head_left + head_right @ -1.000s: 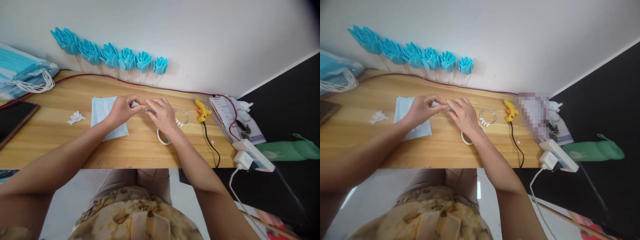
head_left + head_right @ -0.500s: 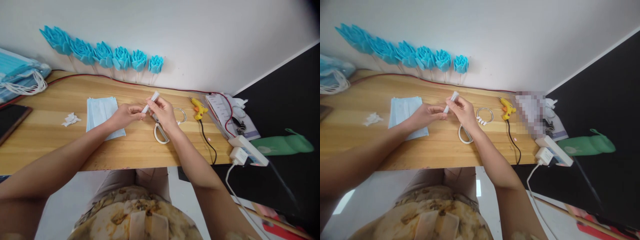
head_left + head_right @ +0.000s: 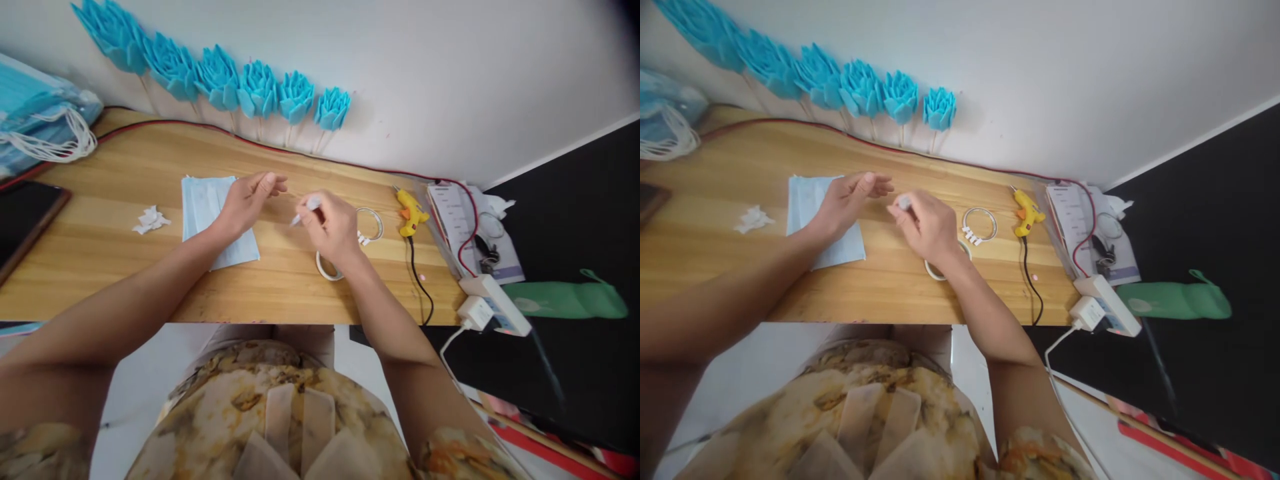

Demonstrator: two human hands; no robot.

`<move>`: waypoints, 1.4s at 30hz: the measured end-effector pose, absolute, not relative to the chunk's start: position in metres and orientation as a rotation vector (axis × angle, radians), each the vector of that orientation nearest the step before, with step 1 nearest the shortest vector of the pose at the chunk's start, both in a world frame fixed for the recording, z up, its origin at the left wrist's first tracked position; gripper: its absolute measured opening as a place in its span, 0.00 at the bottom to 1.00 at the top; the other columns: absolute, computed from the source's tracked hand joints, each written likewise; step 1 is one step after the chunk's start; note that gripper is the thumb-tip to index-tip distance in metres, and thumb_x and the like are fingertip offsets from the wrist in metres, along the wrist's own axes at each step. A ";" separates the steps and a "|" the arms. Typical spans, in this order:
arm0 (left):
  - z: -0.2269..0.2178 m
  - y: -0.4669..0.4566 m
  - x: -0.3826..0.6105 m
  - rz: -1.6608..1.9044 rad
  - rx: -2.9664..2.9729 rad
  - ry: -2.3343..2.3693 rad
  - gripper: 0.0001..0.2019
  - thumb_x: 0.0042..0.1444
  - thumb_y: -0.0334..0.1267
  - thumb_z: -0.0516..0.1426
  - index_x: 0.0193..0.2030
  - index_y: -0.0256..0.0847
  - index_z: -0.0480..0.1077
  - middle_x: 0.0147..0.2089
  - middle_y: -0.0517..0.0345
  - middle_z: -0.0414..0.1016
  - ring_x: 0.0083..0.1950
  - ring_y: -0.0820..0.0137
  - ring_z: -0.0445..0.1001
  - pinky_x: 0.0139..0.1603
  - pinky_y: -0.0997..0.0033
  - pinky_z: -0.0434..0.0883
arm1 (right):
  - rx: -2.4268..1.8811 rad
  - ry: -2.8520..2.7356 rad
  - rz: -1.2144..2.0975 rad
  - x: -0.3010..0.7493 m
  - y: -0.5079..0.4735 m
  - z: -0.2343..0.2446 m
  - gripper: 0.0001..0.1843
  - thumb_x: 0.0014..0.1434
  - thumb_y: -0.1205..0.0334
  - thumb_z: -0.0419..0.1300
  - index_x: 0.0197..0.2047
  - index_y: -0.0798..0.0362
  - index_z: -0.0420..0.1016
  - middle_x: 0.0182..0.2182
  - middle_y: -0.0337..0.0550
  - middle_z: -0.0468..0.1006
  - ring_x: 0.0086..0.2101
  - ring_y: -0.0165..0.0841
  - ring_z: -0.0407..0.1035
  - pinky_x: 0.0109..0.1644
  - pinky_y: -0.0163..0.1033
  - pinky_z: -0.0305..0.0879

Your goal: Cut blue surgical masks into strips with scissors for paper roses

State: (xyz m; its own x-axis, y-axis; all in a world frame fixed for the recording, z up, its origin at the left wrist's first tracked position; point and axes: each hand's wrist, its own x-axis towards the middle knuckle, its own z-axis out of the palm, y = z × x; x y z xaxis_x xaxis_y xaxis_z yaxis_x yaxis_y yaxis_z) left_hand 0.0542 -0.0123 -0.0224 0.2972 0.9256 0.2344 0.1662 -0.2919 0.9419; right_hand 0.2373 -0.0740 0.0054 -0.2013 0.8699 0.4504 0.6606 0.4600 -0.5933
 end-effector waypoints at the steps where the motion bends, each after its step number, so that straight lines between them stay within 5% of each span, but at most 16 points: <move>1: -0.024 -0.012 0.054 1.086 1.676 1.022 0.31 0.65 0.64 0.50 0.51 0.37 0.78 0.48 0.44 0.82 0.49 0.62 0.79 0.55 0.63 0.74 | -1.277 -2.019 0.348 0.236 -0.073 0.005 0.16 0.69 0.50 0.54 0.34 0.50 0.71 0.31 0.40 0.77 0.31 0.32 0.66 0.38 0.39 0.59; 12: -0.027 -0.020 0.058 0.999 1.846 1.002 0.24 0.68 0.55 0.51 0.53 0.40 0.79 0.50 0.49 0.83 0.53 0.61 0.79 0.59 0.63 0.71 | -1.281 -1.866 0.442 0.241 -0.068 -0.006 0.15 0.71 0.50 0.51 0.37 0.49 0.72 0.32 0.39 0.78 0.31 0.31 0.68 0.40 0.38 0.61; 24: -0.030 -0.021 0.058 1.037 1.977 1.041 0.21 0.68 0.48 0.51 0.57 0.39 0.77 0.51 0.48 0.83 0.53 0.60 0.78 0.57 0.61 0.71 | -1.321 -1.978 0.196 0.233 -0.063 -0.017 0.20 0.73 0.49 0.47 0.40 0.50 0.76 0.36 0.45 0.81 0.39 0.36 0.72 0.47 0.42 0.62; 30: -0.027 -0.021 0.057 1.048 1.994 1.013 0.23 0.68 0.50 0.52 0.58 0.38 0.76 0.50 0.46 0.83 0.52 0.59 0.78 0.58 0.60 0.70 | -1.303 -1.808 0.522 0.234 -0.060 -0.019 0.22 0.71 0.45 0.49 0.39 0.50 0.75 0.34 0.43 0.80 0.35 0.33 0.72 0.43 0.39 0.64; 35: -0.019 -0.022 0.055 0.921 1.816 0.811 0.28 0.68 0.59 0.48 0.44 0.36 0.79 0.40 0.49 0.82 0.41 0.64 0.77 0.45 0.67 0.72 | -1.207 -1.494 0.848 0.234 -0.053 -0.017 0.25 0.65 0.37 0.55 0.38 0.52 0.75 0.24 0.35 0.71 0.25 0.27 0.64 0.33 0.35 0.61; 42: -0.011 -0.015 0.055 0.718 1.778 0.632 0.17 0.60 0.50 0.57 0.29 0.39 0.73 0.29 0.58 0.74 0.32 0.70 0.71 0.38 0.71 0.67 | -1.164 -1.348 1.071 0.244 -0.046 -0.001 0.29 0.51 0.34 0.66 0.38 0.53 0.77 0.18 0.28 0.63 0.20 0.23 0.56 0.26 0.33 0.53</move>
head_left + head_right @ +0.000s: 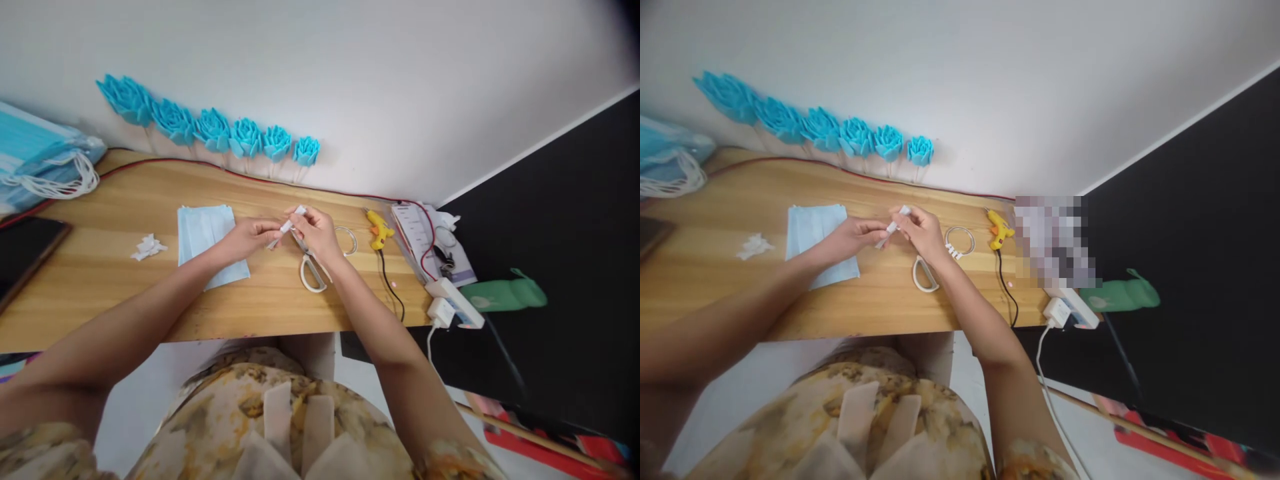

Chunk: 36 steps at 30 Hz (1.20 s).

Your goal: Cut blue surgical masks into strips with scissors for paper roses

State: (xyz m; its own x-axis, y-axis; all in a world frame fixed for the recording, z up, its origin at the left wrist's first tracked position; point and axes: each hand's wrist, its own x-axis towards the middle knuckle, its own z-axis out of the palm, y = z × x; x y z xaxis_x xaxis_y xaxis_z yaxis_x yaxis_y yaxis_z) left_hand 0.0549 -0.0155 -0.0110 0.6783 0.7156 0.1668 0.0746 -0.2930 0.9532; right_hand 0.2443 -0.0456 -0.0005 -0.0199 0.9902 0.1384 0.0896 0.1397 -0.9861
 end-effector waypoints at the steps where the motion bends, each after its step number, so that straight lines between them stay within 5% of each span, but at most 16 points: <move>1: -0.010 -0.014 0.055 0.714 1.779 0.652 0.17 0.59 0.49 0.56 0.27 0.39 0.72 0.28 0.59 0.73 0.31 0.71 0.70 0.37 0.71 0.66 | -1.163 -1.340 1.062 0.246 -0.046 0.002 0.29 0.51 0.34 0.66 0.39 0.53 0.77 0.17 0.28 0.63 0.19 0.23 0.56 0.26 0.33 0.52; 8: 0.004 -0.012 0.058 0.744 1.635 0.716 0.16 0.56 0.48 0.57 0.24 0.39 0.68 0.22 0.62 0.67 0.26 0.73 0.65 0.31 0.72 0.63 | -1.121 -1.260 0.895 0.235 -0.030 0.022 0.29 0.52 0.32 0.65 0.29 0.53 0.72 0.15 0.28 0.60 0.18 0.22 0.50 0.23 0.33 0.47; 13: 0.008 -0.009 0.055 0.894 1.296 0.669 0.18 0.55 0.53 0.61 0.31 0.38 0.74 0.28 0.59 0.72 0.28 0.73 0.68 0.35 0.70 0.68 | -1.127 -1.270 0.874 0.218 0.006 0.035 0.29 0.52 0.31 0.64 0.28 0.52 0.71 0.15 0.28 0.56 0.19 0.23 0.51 0.24 0.33 0.48; 18: 0.002 0.003 0.043 0.976 1.371 0.772 0.16 0.54 0.51 0.62 0.36 0.38 0.77 0.34 0.55 0.79 0.36 0.68 0.73 0.45 0.66 0.70 | -1.096 -1.288 0.848 0.206 0.017 0.039 0.29 0.51 0.32 0.65 0.29 0.53 0.73 0.16 0.28 0.59 0.19 0.22 0.51 0.24 0.34 0.48; 26: -0.023 0.008 0.055 0.874 1.604 0.779 0.13 0.54 0.46 0.59 0.37 0.38 0.78 0.41 0.51 0.83 0.47 0.60 0.78 0.51 0.62 0.71 | -1.070 -1.399 1.066 0.217 -0.004 0.023 0.32 0.48 0.35 0.69 0.45 0.53 0.76 0.18 0.27 0.61 0.19 0.23 0.54 0.23 0.33 0.50; 32: -0.018 0.006 0.053 0.747 1.778 0.844 0.19 0.58 0.51 0.57 0.45 0.38 0.79 0.49 0.48 0.83 0.52 0.56 0.79 0.55 0.60 0.72 | -1.190 -1.499 0.856 0.235 -0.022 0.023 0.23 0.57 0.40 0.63 0.34 0.54 0.77 0.22 0.33 0.69 0.24 0.25 0.60 0.28 0.33 0.56; 36: 0.013 0.015 0.019 0.814 2.087 1.091 0.24 0.66 0.51 0.50 0.57 0.40 0.76 0.60 0.49 0.78 0.62 0.57 0.74 0.64 0.59 0.67 | -1.193 -1.555 0.595 0.239 -0.033 0.032 0.18 0.62 0.45 0.61 0.36 0.53 0.79 0.26 0.36 0.75 0.26 0.27 0.64 0.33 0.34 0.60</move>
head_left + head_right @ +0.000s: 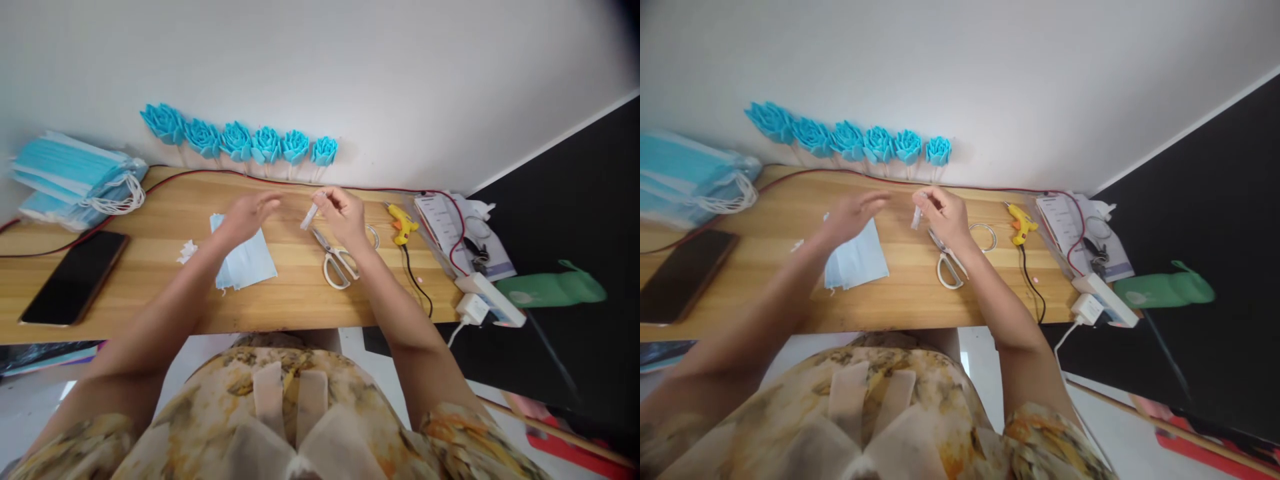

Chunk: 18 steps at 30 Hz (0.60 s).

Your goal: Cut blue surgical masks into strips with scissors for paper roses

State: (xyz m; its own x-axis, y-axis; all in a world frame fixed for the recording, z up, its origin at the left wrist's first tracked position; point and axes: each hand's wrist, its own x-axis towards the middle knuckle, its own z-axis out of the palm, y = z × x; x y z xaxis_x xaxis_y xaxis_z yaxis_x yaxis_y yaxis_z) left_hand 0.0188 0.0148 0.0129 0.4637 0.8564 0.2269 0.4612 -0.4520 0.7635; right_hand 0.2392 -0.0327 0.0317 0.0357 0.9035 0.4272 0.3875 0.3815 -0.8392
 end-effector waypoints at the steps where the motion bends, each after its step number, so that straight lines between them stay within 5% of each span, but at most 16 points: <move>1: 0.017 0.015 0.009 0.804 2.124 1.155 0.24 0.67 0.51 0.49 0.59 0.41 0.75 0.61 0.49 0.78 0.63 0.57 0.74 0.64 0.58 0.67 | -1.190 -1.577 0.549 0.240 -0.034 0.030 0.17 0.63 0.47 0.60 0.37 0.53 0.79 0.26 0.37 0.76 0.26 0.27 0.65 0.34 0.34 0.60; 9: -0.030 -0.016 -0.035 0.394 2.642 1.479 0.17 0.65 0.38 0.51 0.51 0.38 0.78 0.56 0.40 0.78 0.54 0.48 0.74 0.59 0.45 0.67 | -1.281 -1.765 0.532 0.237 -0.028 -0.007 0.13 0.63 0.50 0.61 0.37 0.50 0.79 0.27 0.37 0.78 0.28 0.30 0.66 0.37 0.35 0.61; 18: -0.036 -0.020 -0.008 0.436 2.656 1.168 0.15 0.65 0.39 0.52 0.50 0.42 0.78 0.59 0.45 0.76 0.58 0.52 0.73 0.63 0.48 0.66 | -1.287 -1.764 0.546 0.246 -0.037 -0.003 0.12 0.62 0.52 0.61 0.36 0.50 0.78 0.29 0.38 0.79 0.29 0.29 0.68 0.39 0.34 0.61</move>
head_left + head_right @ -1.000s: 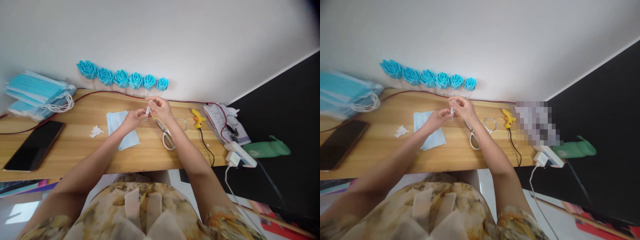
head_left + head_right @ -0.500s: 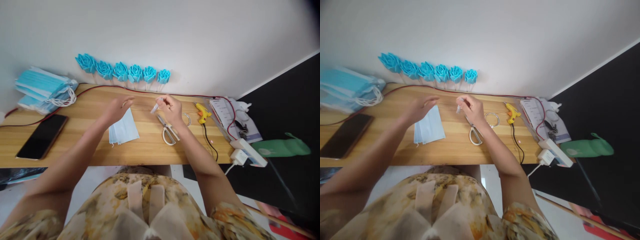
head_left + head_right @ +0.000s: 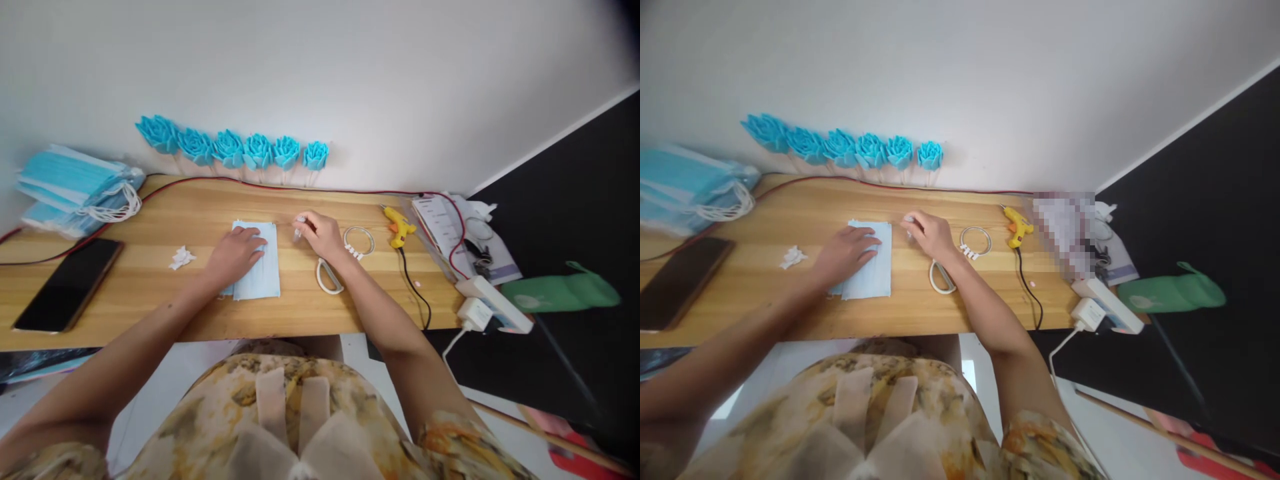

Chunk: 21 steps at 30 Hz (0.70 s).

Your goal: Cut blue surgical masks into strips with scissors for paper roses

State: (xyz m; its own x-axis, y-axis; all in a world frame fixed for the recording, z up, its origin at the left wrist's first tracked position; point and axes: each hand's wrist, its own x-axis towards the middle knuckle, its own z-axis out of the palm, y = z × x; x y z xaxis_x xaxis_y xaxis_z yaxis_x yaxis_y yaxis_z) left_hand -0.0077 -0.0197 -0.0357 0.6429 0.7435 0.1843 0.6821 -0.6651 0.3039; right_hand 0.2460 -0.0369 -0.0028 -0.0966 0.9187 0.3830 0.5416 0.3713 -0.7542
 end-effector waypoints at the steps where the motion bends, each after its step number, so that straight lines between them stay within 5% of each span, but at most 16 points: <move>1: -0.031 -0.017 -0.004 0.475 2.621 1.142 0.15 0.65 0.40 0.53 0.51 0.42 0.78 0.59 0.45 0.77 0.58 0.52 0.73 0.63 0.48 0.66 | -1.275 -1.747 0.539 0.246 -0.037 -0.002 0.12 0.63 0.51 0.60 0.37 0.51 0.78 0.29 0.38 0.78 0.28 0.29 0.67 0.38 0.34 0.61; 5: -0.008 -0.009 0.023 0.696 2.341 0.972 0.19 0.64 0.47 0.55 0.56 0.42 0.76 0.58 0.46 0.79 0.54 0.56 0.75 0.55 0.57 0.70 | -1.194 -1.655 0.575 0.245 -0.042 0.004 0.15 0.64 0.48 0.59 0.38 0.51 0.79 0.26 0.36 0.77 0.26 0.28 0.66 0.35 0.33 0.60; 9: 0.002 -0.008 0.059 0.725 2.044 0.864 0.15 0.59 0.48 0.58 0.43 0.42 0.79 0.37 0.55 0.81 0.34 0.66 0.74 0.37 0.69 0.68 | -1.192 -1.572 0.679 0.247 -0.044 0.006 0.16 0.60 0.47 0.63 0.38 0.52 0.80 0.24 0.35 0.74 0.24 0.27 0.62 0.31 0.33 0.58; 14: -0.007 -0.008 0.070 0.714 1.898 0.787 0.13 0.59 0.47 0.57 0.32 0.41 0.77 0.33 0.57 0.80 0.36 0.65 0.75 0.40 0.68 0.68 | -1.079 -1.559 0.899 0.254 -0.039 0.003 0.22 0.58 0.47 0.66 0.51 0.49 0.81 0.22 0.31 0.68 0.24 0.26 0.59 0.30 0.33 0.57; 21: -0.019 -0.005 0.060 0.704 1.861 0.763 0.15 0.60 0.48 0.56 0.39 0.42 0.80 0.36 0.56 0.82 0.37 0.65 0.76 0.43 0.67 0.71 | -1.201 -1.704 0.787 0.252 -0.042 0.004 0.16 0.58 0.46 0.66 0.38 0.51 0.82 0.24 0.35 0.74 0.25 0.27 0.61 0.31 0.33 0.58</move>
State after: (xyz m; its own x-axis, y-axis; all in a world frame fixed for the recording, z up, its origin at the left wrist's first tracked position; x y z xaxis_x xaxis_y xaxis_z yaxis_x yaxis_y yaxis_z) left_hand 0.0602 -0.0049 -0.0191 0.6365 0.7588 0.1385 0.1990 -0.3350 0.9210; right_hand 0.2521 -0.0422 0.0043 -0.1429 0.9436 0.2988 0.3842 0.3311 -0.8618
